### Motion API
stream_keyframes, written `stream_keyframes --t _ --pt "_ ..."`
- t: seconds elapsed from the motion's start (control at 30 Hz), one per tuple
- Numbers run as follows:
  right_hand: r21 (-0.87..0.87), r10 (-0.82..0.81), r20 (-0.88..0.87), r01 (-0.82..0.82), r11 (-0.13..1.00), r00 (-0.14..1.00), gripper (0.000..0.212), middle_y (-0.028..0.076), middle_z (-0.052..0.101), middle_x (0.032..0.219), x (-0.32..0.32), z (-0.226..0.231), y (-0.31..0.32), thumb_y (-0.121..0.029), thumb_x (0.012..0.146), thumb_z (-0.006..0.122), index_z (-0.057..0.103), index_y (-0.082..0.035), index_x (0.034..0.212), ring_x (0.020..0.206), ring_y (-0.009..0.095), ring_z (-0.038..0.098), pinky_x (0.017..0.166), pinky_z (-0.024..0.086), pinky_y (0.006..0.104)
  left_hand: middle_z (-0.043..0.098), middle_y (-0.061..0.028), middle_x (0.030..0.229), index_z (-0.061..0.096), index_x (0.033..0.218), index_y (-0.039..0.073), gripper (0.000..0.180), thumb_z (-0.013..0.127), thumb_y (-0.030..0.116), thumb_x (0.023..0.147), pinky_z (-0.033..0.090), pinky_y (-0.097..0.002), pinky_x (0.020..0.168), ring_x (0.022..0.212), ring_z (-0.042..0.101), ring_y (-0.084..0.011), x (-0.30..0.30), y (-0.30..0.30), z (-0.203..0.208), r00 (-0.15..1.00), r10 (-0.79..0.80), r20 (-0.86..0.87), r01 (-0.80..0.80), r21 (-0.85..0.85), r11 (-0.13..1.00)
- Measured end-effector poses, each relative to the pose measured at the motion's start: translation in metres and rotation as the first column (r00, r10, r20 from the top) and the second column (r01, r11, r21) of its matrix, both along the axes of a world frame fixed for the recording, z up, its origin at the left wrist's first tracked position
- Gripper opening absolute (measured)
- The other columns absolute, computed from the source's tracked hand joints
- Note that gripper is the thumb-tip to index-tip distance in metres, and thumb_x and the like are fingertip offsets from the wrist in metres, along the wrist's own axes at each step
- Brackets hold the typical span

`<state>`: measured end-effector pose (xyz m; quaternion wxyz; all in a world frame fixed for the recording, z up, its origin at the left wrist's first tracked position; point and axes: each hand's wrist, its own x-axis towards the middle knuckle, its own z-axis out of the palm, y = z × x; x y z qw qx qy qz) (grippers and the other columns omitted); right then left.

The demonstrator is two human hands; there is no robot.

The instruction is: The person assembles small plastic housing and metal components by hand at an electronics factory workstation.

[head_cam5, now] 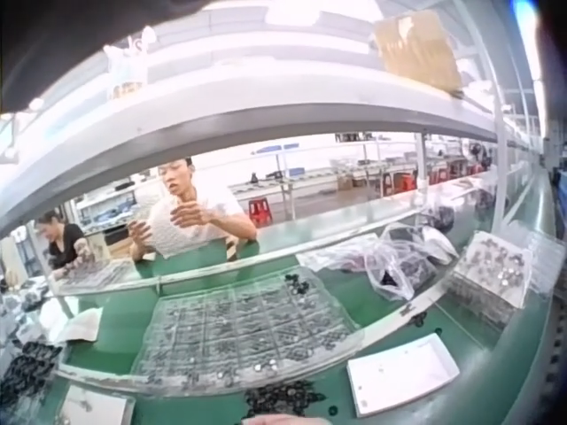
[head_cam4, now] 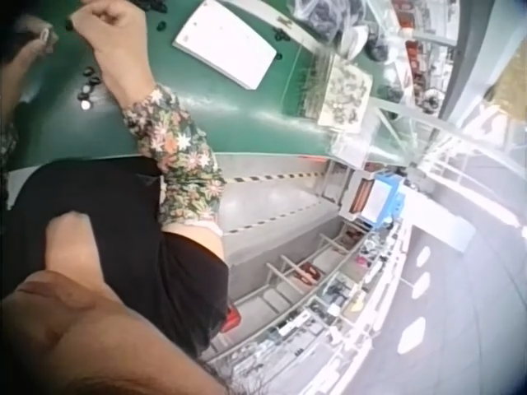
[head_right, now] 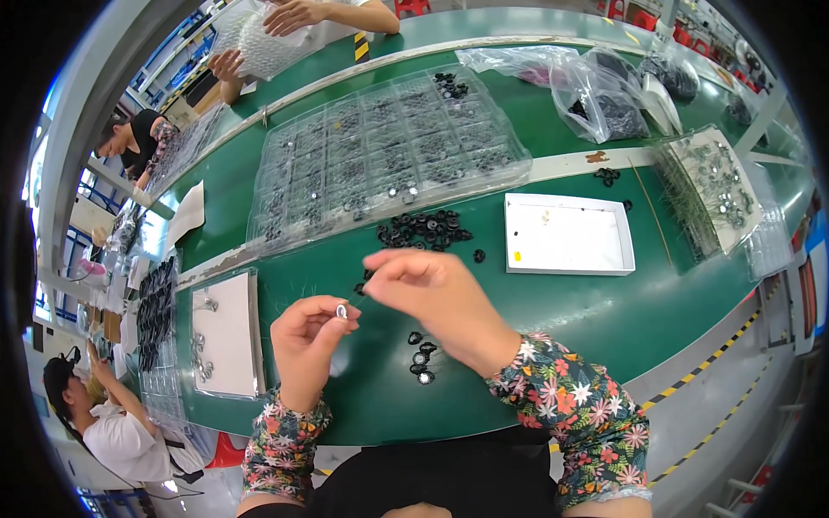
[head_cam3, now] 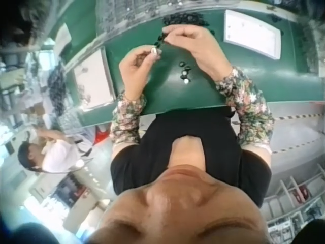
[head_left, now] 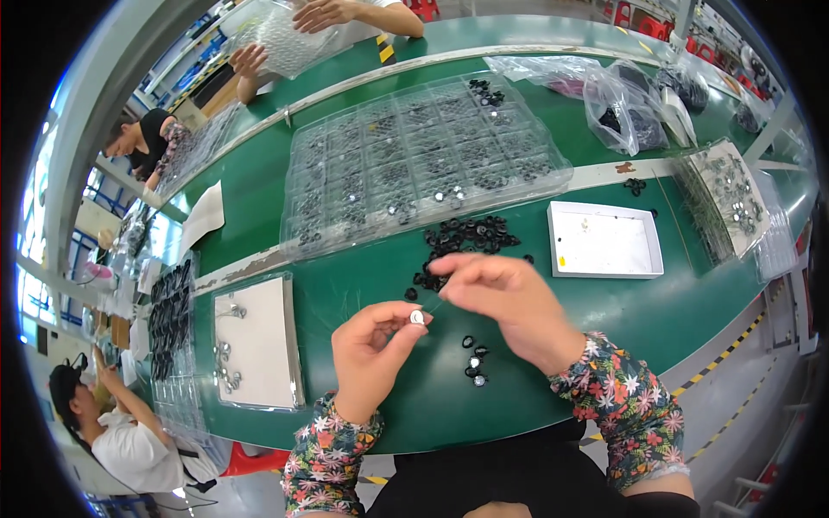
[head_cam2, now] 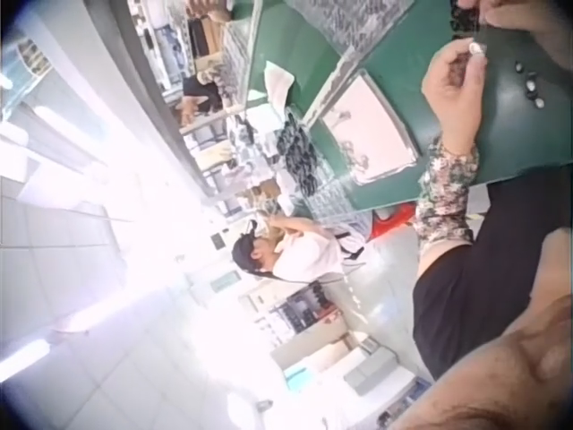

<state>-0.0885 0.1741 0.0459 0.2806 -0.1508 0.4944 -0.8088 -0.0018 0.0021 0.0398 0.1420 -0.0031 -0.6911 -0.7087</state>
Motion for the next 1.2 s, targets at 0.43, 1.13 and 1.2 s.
stream_keyframes --t 0.43,1.13,1.2 --pt "0.261 0.083 -0.926 0.467 0.844 0.368 0.018 0.007 0.055 0.127 0.009 0.007 0.0 -0.007 0.069 0.075 0.068 -0.011 0.085 0.131 0.036 0.038 0.104 0.034 0.048 0.069 -0.0115 0.086 0.064 0.099 -0.002 0.014 0.057 0.007 0.093 0.053 -0.0266 0.068 0.075 0.065 -0.0149 -0.002 -0.014 -0.005 0.926 -0.3 0.23 0.246 0.235 0.94" --pt "0.022 -0.006 -0.999 0.605 0.796 0.045 0.016 0.008 0.056 0.125 0.018 -0.002 -0.01 -0.008 0.067 0.071 0.064 -0.009 0.081 0.124 0.033 0.046 0.103 0.032 0.0537 0.066 -0.0107 0.101 0.059 0.101 0.0 0.013 0.061 0.0 0.089 0.051 -0.0278 0.077 0.086 0.061 -0.0138 -0.001 -0.006 -0.016 0.974 -0.219 0.05 0.172 0.462 0.87" --pt "0.028 -0.001 -0.999 0.602 0.798 0.047 0.015 0.008 0.056 0.126 0.02 0.001 -0.011 -0.007 0.067 0.07 0.064 -0.008 0.081 0.125 0.033 0.046 0.103 0.032 0.0539 0.065 -0.0095 0.099 0.06 0.1 0.001 0.012 0.061 0.0 0.088 0.05 -0.0279 0.077 0.086 0.06 -0.0135 -0.001 -0.008 -0.017 0.967 -0.244 0.067 0.175 0.523 0.834"
